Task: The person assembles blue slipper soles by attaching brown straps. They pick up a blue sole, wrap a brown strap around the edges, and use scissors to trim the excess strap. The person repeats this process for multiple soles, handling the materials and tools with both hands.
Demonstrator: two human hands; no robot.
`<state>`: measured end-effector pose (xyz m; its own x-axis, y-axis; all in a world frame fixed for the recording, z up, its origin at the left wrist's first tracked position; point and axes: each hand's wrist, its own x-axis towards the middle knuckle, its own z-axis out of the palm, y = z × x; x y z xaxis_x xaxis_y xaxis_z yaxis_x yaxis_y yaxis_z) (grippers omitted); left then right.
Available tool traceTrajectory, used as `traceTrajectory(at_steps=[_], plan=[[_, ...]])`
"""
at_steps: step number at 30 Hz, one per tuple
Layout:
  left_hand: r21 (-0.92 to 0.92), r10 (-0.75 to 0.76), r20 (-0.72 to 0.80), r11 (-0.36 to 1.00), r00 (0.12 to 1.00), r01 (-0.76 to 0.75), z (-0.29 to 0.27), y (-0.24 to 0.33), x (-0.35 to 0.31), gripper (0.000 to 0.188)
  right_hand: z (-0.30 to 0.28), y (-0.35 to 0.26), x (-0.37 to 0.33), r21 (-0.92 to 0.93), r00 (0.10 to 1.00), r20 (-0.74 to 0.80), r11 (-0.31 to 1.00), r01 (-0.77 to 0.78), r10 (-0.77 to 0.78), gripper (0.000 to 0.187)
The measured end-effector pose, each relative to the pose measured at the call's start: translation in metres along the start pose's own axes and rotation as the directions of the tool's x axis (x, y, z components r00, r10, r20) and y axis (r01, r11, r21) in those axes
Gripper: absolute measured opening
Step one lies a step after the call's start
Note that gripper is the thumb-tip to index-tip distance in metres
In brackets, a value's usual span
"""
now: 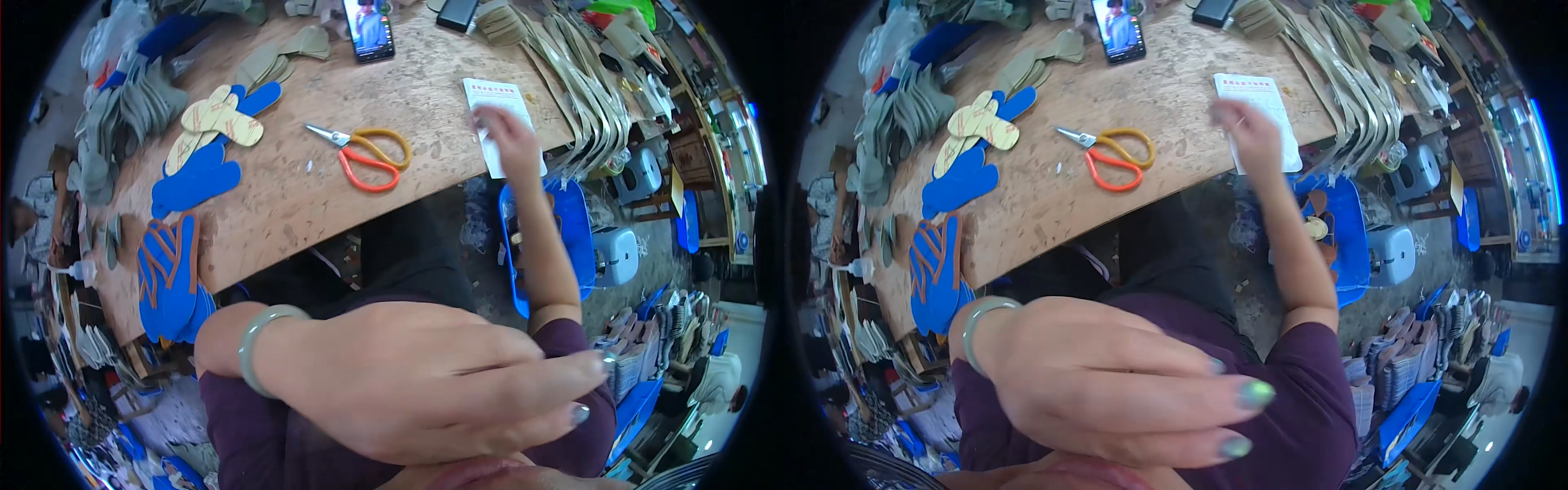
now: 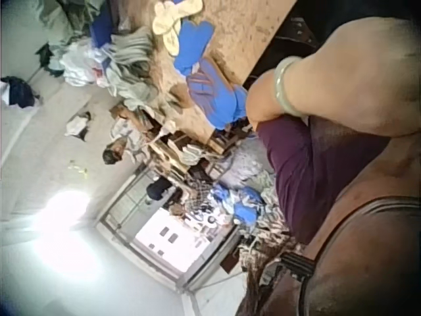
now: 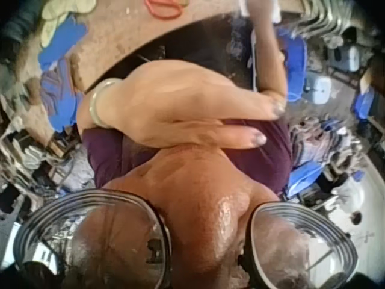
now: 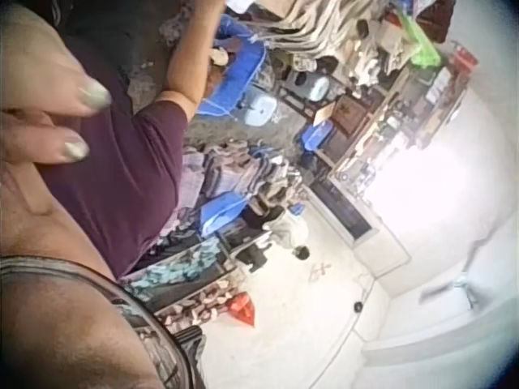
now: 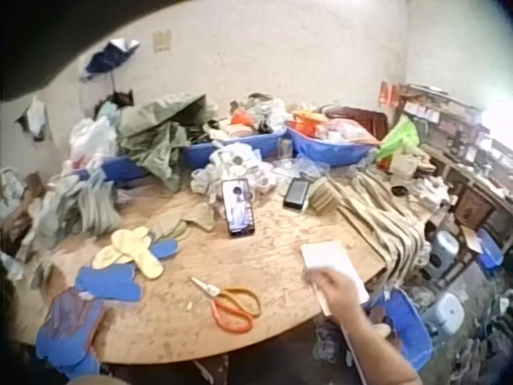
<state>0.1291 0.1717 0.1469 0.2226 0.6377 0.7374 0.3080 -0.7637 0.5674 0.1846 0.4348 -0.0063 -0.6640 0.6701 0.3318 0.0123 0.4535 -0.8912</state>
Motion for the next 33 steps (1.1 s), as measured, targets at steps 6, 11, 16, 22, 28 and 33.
traceTrajectory(at_steps=[6, 11, 16, 22, 28, 33], plan=[[0.338, -0.093, -0.133, 0.931, 0.987, 0.134, -0.026, 0.011, 0.001, 0.032, -0.118, 0.131, 0.188, -0.589, 0.881, -0.351, 0.806, 0.056, -0.317, 0.024], [0.172, -0.048, -0.35, 0.978, 0.936, 0.115, -0.023, -0.015, -0.008, 0.035, -0.128, 0.191, 0.251, -0.898, 0.951, -0.195, 0.434, -0.074, -0.24, 0.031], [-0.287, -0.26, -0.417, 0.947, 0.871, 0.145, -0.023, -0.025, -0.011, 0.041, -0.129, 0.222, 0.272, -0.837, 0.945, -0.325, 0.459, -0.298, 0.022, 0.031], [-0.443, -0.32, -0.36, 0.885, 0.876, 0.141, -0.024, -0.031, -0.016, 0.053, -0.233, 0.231, 0.305, -0.67, 0.892, -0.451, 0.646, -0.366, 0.038, 0.027], [-0.458, -0.208, -0.366, 0.889, 0.907, 0.019, -0.008, -0.036, -0.016, 0.052, -0.223, 0.156, 0.27, -0.014, 0.874, -0.446, 0.975, -0.22, 0.191, 0.027], [-0.327, -0.181, -0.347, 0.943, 0.92, 0.062, -0.002, -0.026, -0.018, 0.021, -0.251, 0.135, 0.271, 0.145, 0.865, -0.441, 0.97, -0.194, 0.24, 0.016]])
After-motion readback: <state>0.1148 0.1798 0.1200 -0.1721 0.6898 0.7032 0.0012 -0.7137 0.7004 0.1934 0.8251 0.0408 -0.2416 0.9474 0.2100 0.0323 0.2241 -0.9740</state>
